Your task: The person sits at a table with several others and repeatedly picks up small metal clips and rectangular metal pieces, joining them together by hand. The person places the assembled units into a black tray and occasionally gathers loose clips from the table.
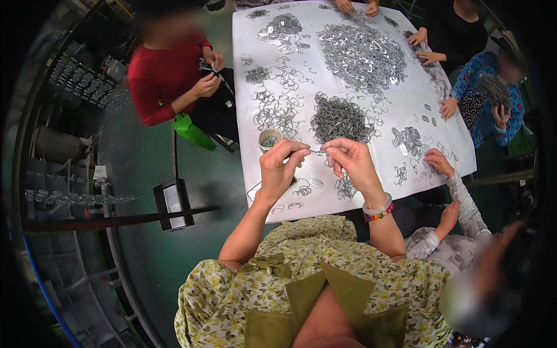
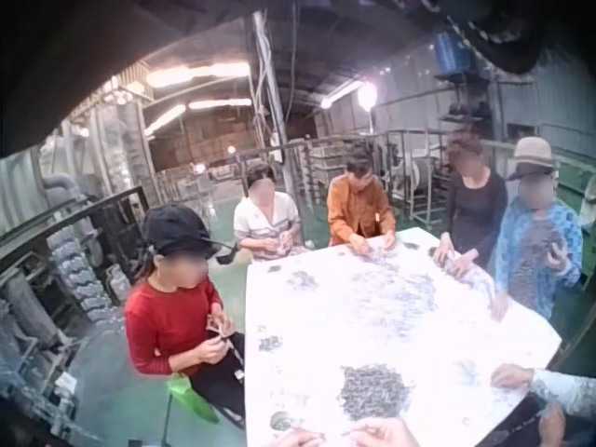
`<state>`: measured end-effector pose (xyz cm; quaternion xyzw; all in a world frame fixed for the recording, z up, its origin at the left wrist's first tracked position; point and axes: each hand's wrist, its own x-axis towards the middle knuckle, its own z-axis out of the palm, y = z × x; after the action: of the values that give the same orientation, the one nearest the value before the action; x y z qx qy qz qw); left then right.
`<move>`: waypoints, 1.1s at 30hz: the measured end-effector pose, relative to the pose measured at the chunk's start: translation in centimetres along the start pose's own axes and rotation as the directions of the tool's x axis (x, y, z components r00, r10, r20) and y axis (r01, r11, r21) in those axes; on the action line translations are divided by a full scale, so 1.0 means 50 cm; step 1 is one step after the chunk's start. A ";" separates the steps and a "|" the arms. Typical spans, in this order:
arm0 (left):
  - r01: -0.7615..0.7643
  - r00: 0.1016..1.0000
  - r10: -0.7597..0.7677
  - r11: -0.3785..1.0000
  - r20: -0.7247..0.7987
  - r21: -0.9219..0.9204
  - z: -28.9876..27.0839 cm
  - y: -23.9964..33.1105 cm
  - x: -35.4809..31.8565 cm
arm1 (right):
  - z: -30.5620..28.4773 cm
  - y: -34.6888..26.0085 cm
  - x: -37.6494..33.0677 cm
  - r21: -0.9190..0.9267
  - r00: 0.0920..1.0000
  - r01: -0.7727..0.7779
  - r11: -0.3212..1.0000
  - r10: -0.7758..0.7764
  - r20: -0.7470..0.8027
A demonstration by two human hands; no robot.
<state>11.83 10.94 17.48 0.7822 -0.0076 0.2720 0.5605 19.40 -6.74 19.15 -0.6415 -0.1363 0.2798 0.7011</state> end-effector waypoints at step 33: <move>-0.110 0.994 0.111 0.991 -0.008 0.080 -0.005 0.012 -0.030 | 0.014 -0.090 -0.014 -0.413 0.998 -0.016 0.911 0.036 0.041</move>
<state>10.26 10.51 17.42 0.8005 -0.0366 0.3078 0.5130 19.43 -6.66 23.74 -0.7699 -0.2004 0.2693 0.5427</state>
